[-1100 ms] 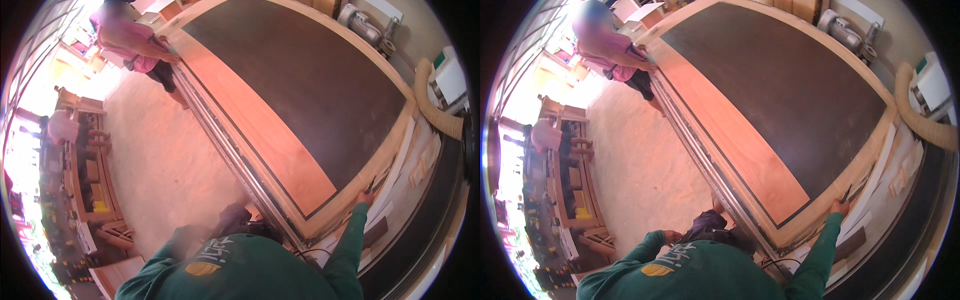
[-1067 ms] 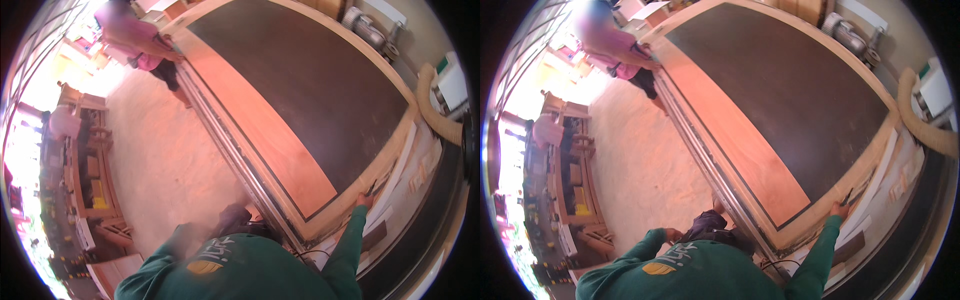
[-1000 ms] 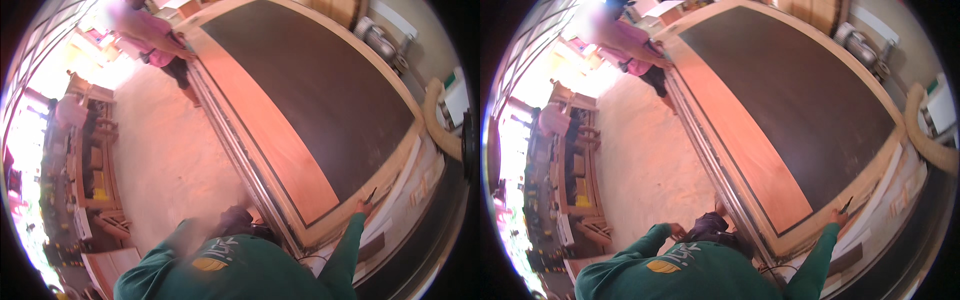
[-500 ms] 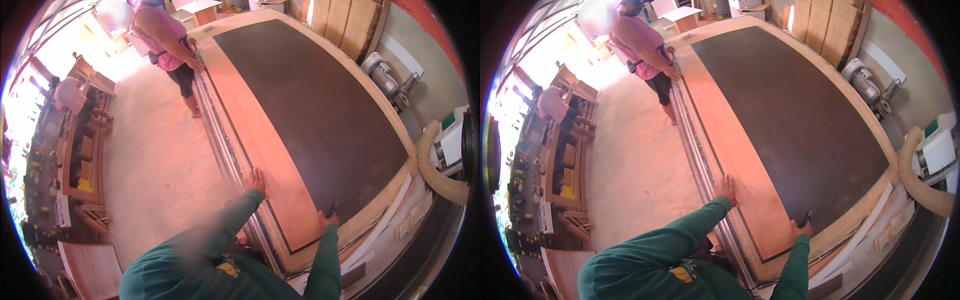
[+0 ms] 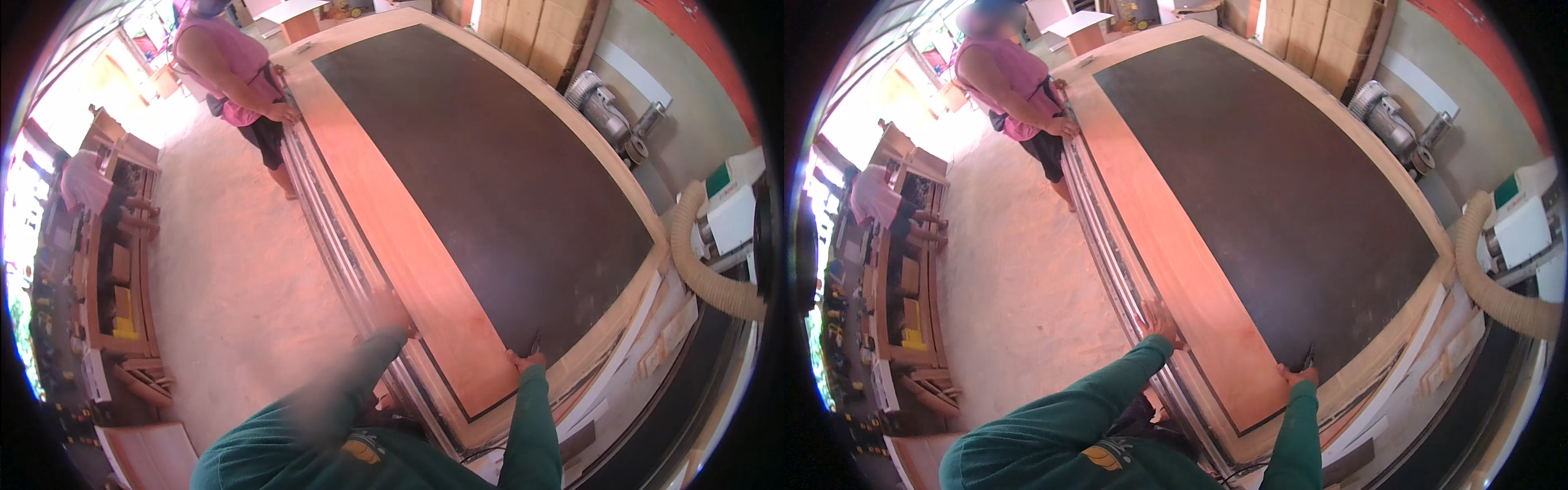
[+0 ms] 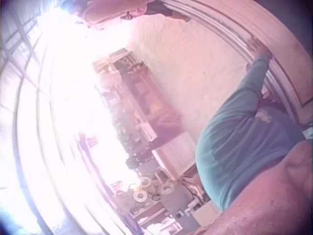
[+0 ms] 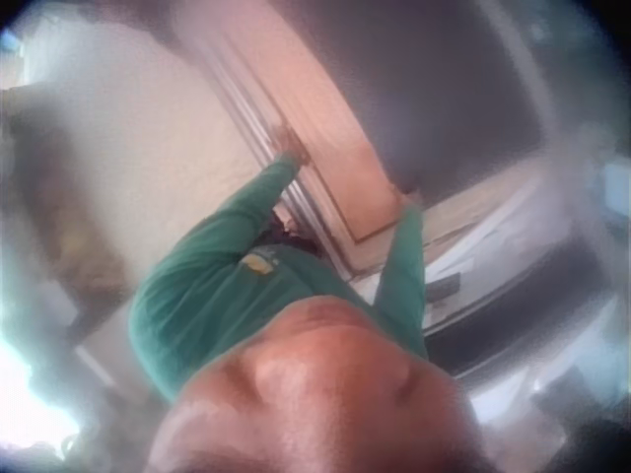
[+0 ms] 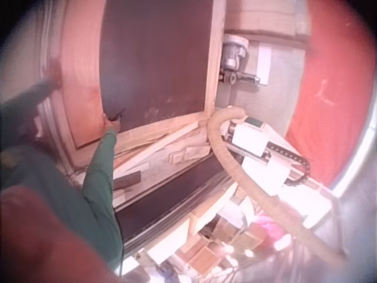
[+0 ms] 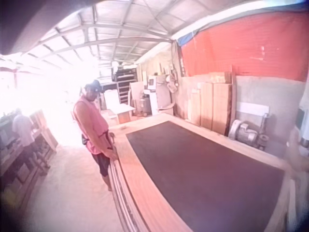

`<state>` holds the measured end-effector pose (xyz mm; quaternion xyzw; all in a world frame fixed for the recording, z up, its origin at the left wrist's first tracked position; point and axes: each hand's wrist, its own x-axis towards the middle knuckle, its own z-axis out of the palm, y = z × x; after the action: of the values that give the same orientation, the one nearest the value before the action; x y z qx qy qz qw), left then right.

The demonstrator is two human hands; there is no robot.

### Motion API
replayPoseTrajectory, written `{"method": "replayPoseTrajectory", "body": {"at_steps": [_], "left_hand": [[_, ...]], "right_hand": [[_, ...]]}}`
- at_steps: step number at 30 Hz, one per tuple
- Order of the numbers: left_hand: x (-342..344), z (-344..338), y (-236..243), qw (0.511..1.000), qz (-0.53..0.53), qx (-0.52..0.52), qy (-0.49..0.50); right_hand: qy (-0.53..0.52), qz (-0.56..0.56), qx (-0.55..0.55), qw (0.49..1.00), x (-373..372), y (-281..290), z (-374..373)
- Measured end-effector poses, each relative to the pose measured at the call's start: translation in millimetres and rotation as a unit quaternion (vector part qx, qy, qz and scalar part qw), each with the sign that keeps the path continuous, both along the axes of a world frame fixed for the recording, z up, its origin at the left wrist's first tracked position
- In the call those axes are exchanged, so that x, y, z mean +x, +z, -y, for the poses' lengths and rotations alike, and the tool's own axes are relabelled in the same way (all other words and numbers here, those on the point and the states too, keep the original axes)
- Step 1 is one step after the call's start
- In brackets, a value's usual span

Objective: The person uses a utility knife to cut a strip of wood veneer along a straight edge on a large workbench. They repeatedly score the veneer, lift the cut strip, and remove it while a coworker assists by holding the material.

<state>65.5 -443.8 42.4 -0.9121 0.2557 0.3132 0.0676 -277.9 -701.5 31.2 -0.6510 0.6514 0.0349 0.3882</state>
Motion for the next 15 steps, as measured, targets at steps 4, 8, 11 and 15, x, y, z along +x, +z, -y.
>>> {"method": "replayPoseTrajectory", "body": {"at_steps": [4, 8, 11, 15], "left_hand": [[0.4, 9.7, 32.3, 0.998, -0.01, 0.035, -0.059], [-3.0, 21.2, 52.4, 0.996, -0.009, 0.083, -0.017], [-3.2, 25.8, 58.1, 0.992, -0.021, 0.119, -0.028], [-3.4, 22.7, 51.3, 0.994, -0.014, 0.111, -0.009]], "right_hand": [[0.024, -0.002, -0.036, 0.999, 4.7, 8.7, -0.4], [-0.017, 0.032, 0.009, 0.999, 5.9, 13.9, -4.1], [-0.014, 0.003, 0.01, 1.0, 6.2, 14.5, -5.8], [-0.015, 0.01, -0.026, 0.999, -1.4, 0.9, -5.2]]}}
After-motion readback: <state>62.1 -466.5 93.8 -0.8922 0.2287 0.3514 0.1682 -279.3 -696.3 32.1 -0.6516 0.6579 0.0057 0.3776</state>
